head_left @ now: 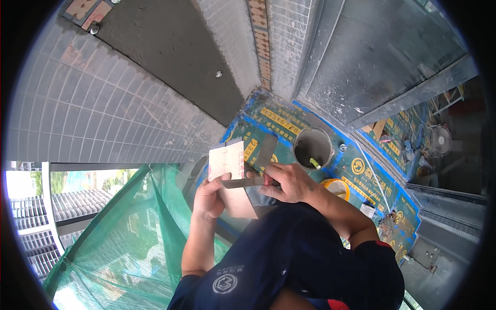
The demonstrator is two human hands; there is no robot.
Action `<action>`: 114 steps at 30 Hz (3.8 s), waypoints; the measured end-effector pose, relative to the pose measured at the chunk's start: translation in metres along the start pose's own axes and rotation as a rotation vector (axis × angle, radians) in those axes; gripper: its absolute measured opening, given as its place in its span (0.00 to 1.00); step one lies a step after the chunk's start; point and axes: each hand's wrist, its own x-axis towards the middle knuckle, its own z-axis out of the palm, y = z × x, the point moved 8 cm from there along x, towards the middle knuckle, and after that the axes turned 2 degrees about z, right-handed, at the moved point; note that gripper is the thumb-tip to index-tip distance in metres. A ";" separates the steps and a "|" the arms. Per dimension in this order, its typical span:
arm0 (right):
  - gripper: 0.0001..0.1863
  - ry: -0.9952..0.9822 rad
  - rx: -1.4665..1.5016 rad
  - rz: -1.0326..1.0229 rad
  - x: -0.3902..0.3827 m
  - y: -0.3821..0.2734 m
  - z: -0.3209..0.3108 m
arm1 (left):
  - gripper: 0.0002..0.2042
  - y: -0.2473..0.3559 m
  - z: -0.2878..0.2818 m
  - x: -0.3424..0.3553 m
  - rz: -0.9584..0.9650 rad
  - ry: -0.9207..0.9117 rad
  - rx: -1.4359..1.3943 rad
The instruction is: The worker is measuring, cutting, and fitting small tile pieces around plumbing fixtures on a wall.
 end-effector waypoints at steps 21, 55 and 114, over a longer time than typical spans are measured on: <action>0.15 -0.014 0.023 0.015 -0.013 0.052 0.017 | 0.30 -0.039 0.005 0.004 -0.273 -0.018 -0.126; 0.21 0.080 -0.029 -0.161 -0.011 0.013 0.000 | 0.28 -0.047 0.022 0.005 -0.312 -0.112 -0.120; 0.14 0.109 0.031 0.155 -0.021 0.065 0.020 | 0.23 -0.036 -0.007 0.008 -0.092 0.174 0.164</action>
